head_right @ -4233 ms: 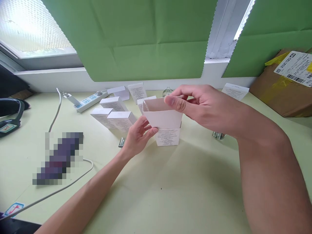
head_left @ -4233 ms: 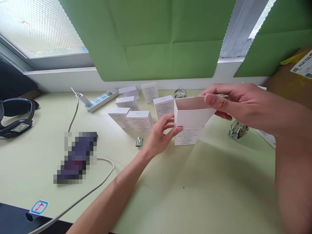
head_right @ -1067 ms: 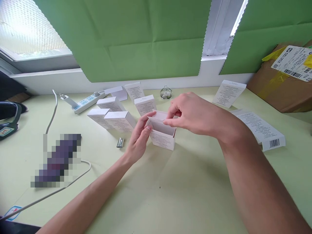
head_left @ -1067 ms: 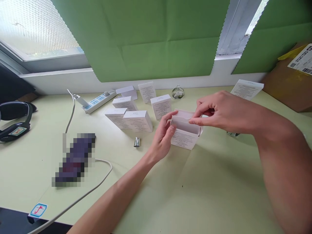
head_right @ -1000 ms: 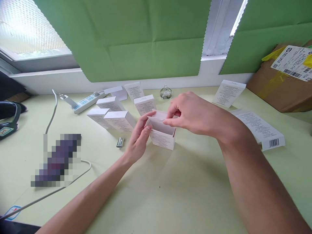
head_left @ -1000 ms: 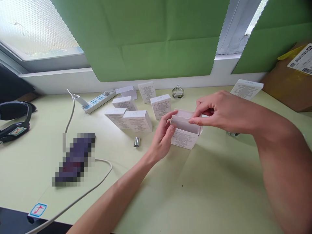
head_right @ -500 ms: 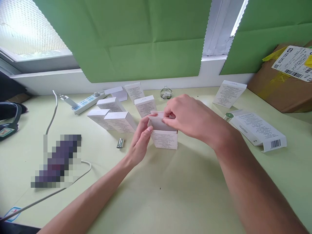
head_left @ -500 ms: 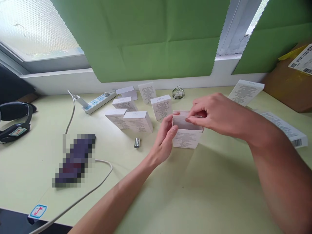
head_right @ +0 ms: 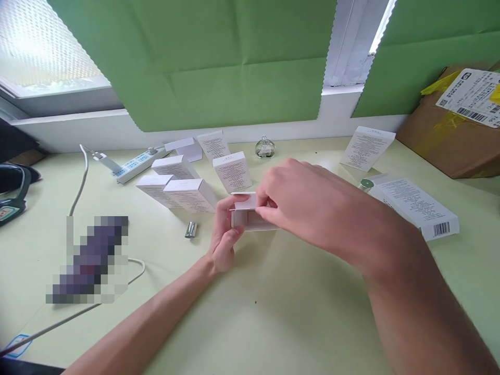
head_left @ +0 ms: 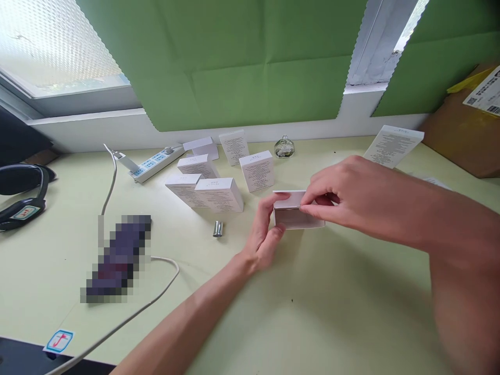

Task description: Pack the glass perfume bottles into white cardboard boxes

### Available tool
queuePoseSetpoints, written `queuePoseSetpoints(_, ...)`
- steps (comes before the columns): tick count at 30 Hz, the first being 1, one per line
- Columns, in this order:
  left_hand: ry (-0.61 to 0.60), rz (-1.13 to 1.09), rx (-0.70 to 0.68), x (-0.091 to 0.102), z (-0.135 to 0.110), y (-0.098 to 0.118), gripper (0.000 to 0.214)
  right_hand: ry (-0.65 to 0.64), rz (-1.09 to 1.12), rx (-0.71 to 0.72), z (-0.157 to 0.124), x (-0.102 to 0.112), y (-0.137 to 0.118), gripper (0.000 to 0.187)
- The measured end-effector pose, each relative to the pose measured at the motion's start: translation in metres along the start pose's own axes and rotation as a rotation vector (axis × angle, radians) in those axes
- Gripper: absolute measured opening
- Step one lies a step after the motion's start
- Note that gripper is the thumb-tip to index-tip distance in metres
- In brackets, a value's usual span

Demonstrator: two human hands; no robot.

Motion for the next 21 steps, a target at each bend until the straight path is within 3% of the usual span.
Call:
queuePoseSetpoints(8, -0.004, -0.032, 0.01, -0.0014, -0.0027, -0.0008, 0.047, 0.04, 0.024, 0.03, -0.004, 0.0005, 0.0009, 0.024)
queuePoseSetpoints(21, -0.007, -0.011, -0.105, -0.0001, 0.0026, 0.0066, 0.047, 0.066, 0.031, 0.033, -0.0022, 0.0013, 0.002, 0.025)
Point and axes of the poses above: each hand's wrist, its own z-axis towards the middle knuckle, its own x-axis out of the back of the hand, y = z × x, the point moved 7 cm from there along z, towards the middle knuckle, and after that the axes turned 13 degrees about y, right-handed, at the moved point
